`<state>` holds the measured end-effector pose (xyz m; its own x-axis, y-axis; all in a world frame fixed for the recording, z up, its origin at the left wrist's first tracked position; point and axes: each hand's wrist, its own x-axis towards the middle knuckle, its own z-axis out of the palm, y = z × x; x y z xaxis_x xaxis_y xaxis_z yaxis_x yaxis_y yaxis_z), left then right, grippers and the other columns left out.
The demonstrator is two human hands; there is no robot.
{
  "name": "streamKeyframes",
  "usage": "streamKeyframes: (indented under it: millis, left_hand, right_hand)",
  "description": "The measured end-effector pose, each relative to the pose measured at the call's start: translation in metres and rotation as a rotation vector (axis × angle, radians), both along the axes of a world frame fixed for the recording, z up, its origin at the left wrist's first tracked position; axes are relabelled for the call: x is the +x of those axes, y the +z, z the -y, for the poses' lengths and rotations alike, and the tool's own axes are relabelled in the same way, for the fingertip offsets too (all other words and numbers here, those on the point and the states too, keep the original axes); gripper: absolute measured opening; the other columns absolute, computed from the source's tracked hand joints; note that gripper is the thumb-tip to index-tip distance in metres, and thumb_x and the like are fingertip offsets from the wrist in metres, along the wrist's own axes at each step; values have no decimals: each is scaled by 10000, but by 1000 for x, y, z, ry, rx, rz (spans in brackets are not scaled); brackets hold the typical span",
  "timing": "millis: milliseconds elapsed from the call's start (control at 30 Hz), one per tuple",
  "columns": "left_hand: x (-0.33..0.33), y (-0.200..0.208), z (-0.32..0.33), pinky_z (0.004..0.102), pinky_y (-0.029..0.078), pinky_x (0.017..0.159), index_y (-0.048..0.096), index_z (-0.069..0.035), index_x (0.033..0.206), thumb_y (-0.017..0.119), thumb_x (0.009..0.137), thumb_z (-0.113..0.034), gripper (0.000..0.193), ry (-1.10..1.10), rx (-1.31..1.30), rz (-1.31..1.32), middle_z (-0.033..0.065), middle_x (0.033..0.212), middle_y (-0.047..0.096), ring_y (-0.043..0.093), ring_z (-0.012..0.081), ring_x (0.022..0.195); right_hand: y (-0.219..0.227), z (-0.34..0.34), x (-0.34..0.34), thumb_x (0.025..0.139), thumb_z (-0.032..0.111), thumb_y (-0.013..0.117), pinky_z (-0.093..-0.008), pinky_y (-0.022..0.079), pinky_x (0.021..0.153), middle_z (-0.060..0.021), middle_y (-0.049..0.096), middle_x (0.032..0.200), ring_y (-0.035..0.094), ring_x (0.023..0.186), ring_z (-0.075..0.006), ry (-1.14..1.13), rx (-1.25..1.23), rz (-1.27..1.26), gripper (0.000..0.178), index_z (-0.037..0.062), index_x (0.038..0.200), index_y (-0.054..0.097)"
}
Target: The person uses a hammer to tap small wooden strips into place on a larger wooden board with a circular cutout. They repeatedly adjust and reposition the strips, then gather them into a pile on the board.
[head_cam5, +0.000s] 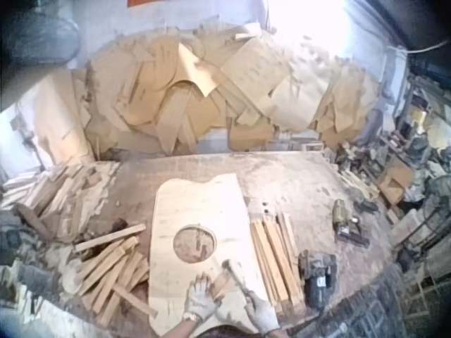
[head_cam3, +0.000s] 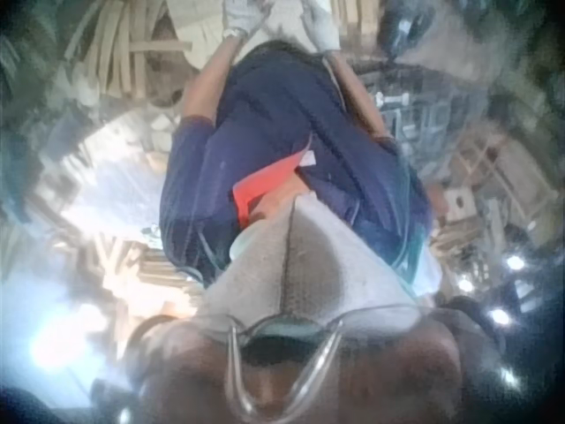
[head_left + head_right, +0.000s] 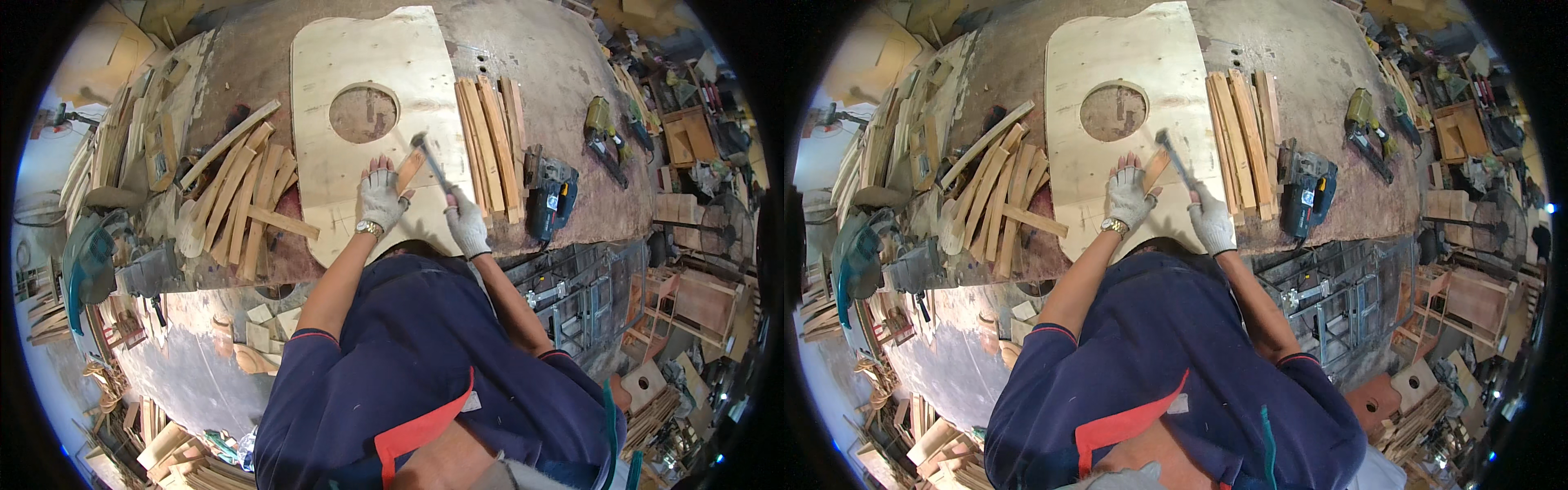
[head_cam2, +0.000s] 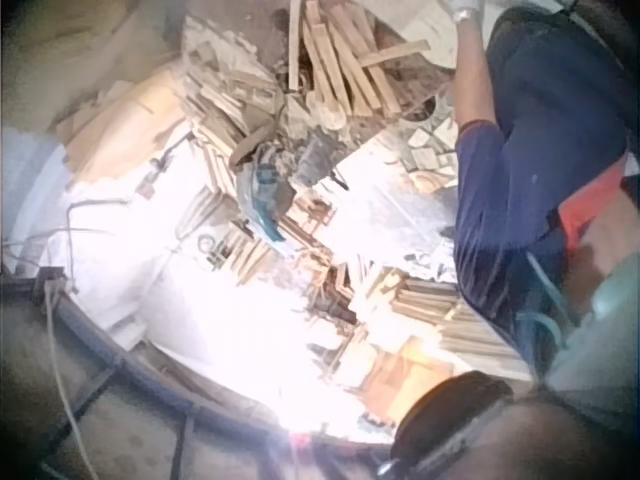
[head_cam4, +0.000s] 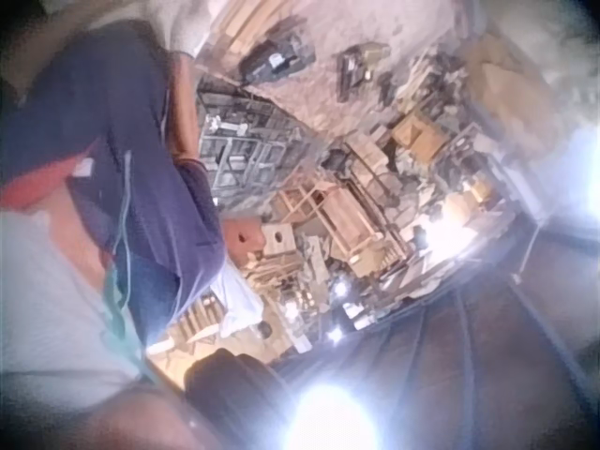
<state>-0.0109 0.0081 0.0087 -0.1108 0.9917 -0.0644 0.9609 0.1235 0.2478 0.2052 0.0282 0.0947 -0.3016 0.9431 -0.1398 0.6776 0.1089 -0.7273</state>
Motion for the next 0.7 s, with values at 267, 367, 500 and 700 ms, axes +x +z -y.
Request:
streamKeyframes:
  millis: [267, 367, 500, 700]
  left_hand:
    - [3, -8, 2, 534, 143, 1248, 256, 34, 1573, 572, 926, -580, 947, -3, 11, 16, 224, 1661, 220, 184, 392, 1545]
    - [1, -7, 3, 529, 127, 1252, 262, 35, 1571, 556, 931, -587, 939, 3, -1, 5, 225, 1659, 223, 178, 393, 1546]
    - [1, -12, 3, 531, 127, 1252, 271, 37, 1566, 567, 929, -569, 928, -13, 48, 7, 228, 1657, 227, 184, 394, 1544]
    - [-1, -12, 6, 536, 114, 1254, 267, 37, 1567, 571, 930, -559, 924, 0, 70, 39, 225, 1659, 220, 179, 394, 1544]
  right_hand:
    - [-76, 14, 32, 1013, 215, 520, -479, 481, 600, -261, 644, 811, 639, 654, -422, 11, 178, -95, 382, 71, 1361, 586]
    - [-6, 11, 18, 1011, 200, 530, -485, 477, 607, -263, 633, 806, 629, 654, -427, -104, -57, 10, 385, 71, 1371, 579]
    - [-35, 16, 22, 1016, 202, 519, -505, 483, 598, -278, 631, 788, 632, 645, -438, -90, 63, 32, 428, 160, 1441, 532]
    - [2, 9, -2, 1018, 248, 499, -581, 508, 674, -285, 667, 824, 659, 759, -490, -2, 88, 15, 385, 179, 1396, 528]
